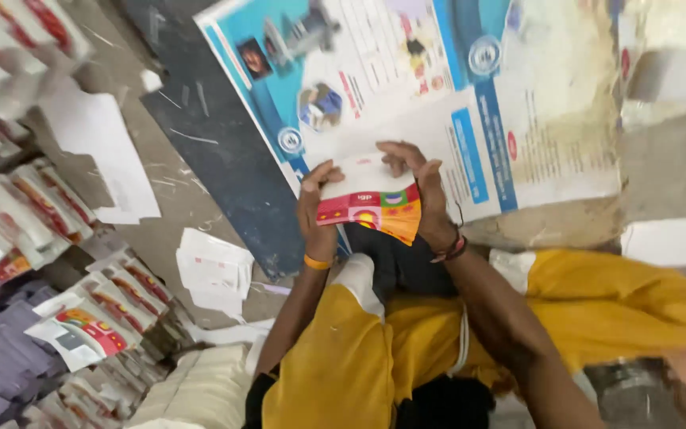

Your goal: Folding and stacking printed paper envelopes while sitting on the floor.

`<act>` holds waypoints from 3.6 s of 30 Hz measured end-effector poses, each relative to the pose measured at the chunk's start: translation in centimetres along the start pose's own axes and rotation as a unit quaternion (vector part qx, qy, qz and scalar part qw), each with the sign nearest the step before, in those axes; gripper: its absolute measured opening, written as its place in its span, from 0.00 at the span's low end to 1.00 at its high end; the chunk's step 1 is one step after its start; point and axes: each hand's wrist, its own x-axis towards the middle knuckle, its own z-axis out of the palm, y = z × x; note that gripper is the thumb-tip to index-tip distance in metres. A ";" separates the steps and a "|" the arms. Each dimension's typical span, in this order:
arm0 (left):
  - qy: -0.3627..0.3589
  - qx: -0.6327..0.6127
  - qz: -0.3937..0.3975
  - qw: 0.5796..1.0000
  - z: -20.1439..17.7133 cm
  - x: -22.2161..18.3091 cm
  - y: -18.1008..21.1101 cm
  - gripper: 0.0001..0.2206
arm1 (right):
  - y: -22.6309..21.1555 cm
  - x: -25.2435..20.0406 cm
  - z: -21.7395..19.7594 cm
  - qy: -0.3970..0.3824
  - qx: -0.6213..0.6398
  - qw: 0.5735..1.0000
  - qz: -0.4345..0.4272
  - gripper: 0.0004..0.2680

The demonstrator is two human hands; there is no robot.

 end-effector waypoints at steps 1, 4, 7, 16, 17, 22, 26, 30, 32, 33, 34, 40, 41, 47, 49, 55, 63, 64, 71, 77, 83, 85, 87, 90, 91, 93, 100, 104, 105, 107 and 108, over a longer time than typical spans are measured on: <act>0.006 -0.003 0.032 0.999 -0.8 -2.5 -1.7 0.26 | 7.7 -1.5 -1.9 -0.015 -0.001 0.999 -0.029 0.35; 0.010 -0.070 0.028 0.997 -0.4 1.4 -7.2 0.24 | 18.1 2.2 -6.4 -0.053 0.196 0.979 -0.001 0.33; 0.030 -0.153 -0.107 0.982 -0.6 -1.8 -7.5 0.27 | 9.3 -2.1 -3.7 -0.024 0.197 0.977 0.077 0.36; 0.012 -0.026 -0.104 0.994 -0.1 0.5 -5.8 0.26 | 11.4 0.5 -4.8 -0.022 0.103 0.994 -0.014 0.36; -0.009 0.046 -0.036 0.998 -0.3 -0.7 -4.7 0.23 | 8.4 -0.9 -3.9 -0.023 0.051 0.998 -0.013 0.34; 0.007 -0.021 -0.018 1.000 -0.5 1.2 -6.2 0.22 | -5.0 0.2 -0.3 -0.107 0.016 0.993 -0.038 0.30; 0.016 -0.042 -0.045 0.998 -0.1 -1.1 -6.8 0.22 | -14.0 -2.8 5.0 -0.252 -0.613 0.743 -0.094 0.17; 0.016 -0.115 -0.004 0.993 -0.2 1.1 -9.2 0.21 | -11.2 -1.9 5.4 -0.127 -0.757 0.520 -0.375 0.12; 0.026 -0.092 -0.014 0.995 0.1 0.6 -7.9 0.22 | -10.2 -1.6 4.1 -0.191 -0.756 0.523 -0.345 0.11; 0.032 -0.068 -0.032 0.997 0.3 -0.6 -7.6 0.22 | -9.6 -2.1 3.3 -0.256 -0.752 0.526 -0.305 0.10; 0.033 -0.069 -0.034 0.996 0.4 -1.1 -5.6 0.22 | -9.7 -2.1 2.5 -0.259 -0.751 0.526 -0.304 0.10; 0.047 -0.063 0.103 0.992 1.4 0.3 3.5 0.30 | -11.7 -1.8 -2.4 -0.215 -0.625 0.673 -0.332 0.14; 0.013 -0.016 0.182 0.983 1.7 0.4 4.5 0.35 | -11.7 -2.4 -3.3 -0.133 -0.578 0.766 -0.247 0.09; -0.228 -0.151 -0.117 0.955 2.0 1.6 2.5 0.24 | -7.5 -3.2 -5.6 0.086 -0.203 0.975 0.003 0.09; -0.203 -0.132 -0.114 0.964 1.3 1.8 3.1 0.22 | -7.3 -3.0 -5.2 0.072 -0.147 0.986 0.023 0.11; -0.324 0.039 -0.165 0.931 0.7 0.3 2.4 0.20 | -9.8 0.0 -3.9 -0.005 -0.339 0.936 -0.091 0.32; -0.407 -0.145 -0.359 0.827 -1.3 3.4 -2.7 0.25 | -4.2 1.9 -3.0 -0.114 -0.470 0.852 0.200 0.13; -0.401 -0.150 -0.369 0.825 -1.5 2.9 -3.0 0.25 | -3.7 1.7 -2.9 -0.122 -0.468 0.850 0.210 0.13; -0.424 -0.033 -0.264 0.866 -2.1 3.0 -0.1 0.27 | -5.9 4.0 -2.0 -0.206 -0.523 0.821 0.100 0.16; -0.333 -0.080 -0.324 0.882 -1.9 1.8 -2.2 0.26 | -3.5 -1.1 -0.1 -0.174 -0.615 0.748 -0.177 0.07; -0.284 -0.094 -0.284 0.911 -1.9 1.1 -3.4 0.26 | -4.8 -1.2 -1.7 -0.008 -0.560 0.806 -0.194 0.25; -0.262 -0.100 -0.267 0.922 -0.8 2.3 -2.3 0.25 | -5.1 -1.0 -3.0 0.119 -0.530 0.804 -0.242 0.38; -0.265 -0.083 -0.248 0.928 -0.9 2.7 -0.5 0.27 | -5.3 -1.8 -2.8 0.060 -0.090 0.970 0.218 0.31; -0.253 -0.128 -0.294 0.913 -0.3 3.3 -1.2 0.25 | -7.6 -1.9 -1.0 0.098 -0.177 0.971 0.127 0.26; -0.253 -0.128 -0.291 0.914 0.0 3.3 -1.7 0.25 | -8.0 -1.8 -1.1 0.098 -0.177 0.972 0.124 0.26; -0.266 -0.184 -0.220 0.920 1.1 5.2 -2.5 0.28 | -9.0 -0.4 -1.5 0.129 -0.155 0.973 0.110 0.23; -0.240 -0.324 -0.236 0.884 2.4 6.1 -4.3 0.24 | -15.7 3.9 0.8 -0.033 -0.573 0.819 -0.011 0.08; -0.216 -0.272 -0.182 0.920 4.3 4.5 -7.4 0.19 | -12.3 4.5 -0.2 -0.168 -0.694 0.687 -0.136 0.12; -0.234 -0.258 -0.133 0.928 5.2 4.8 -7.9 0.18 | -12.0 4.7 -1.0 -0.173 -0.692 0.685 -0.148 0.10; -0.213 -0.203 -0.121 0.948 5.9 4.0 -8.2 0.22 | -12.6 3.6 -1.7 -0.150 -0.657 0.726 -0.138 0.08; -0.194 -0.147 -0.088 0.966 6.6 4.7 -8.0 0.27 | -13.3 3.8 -2.2 -0.120 -0.624 0.759 -0.145 0.07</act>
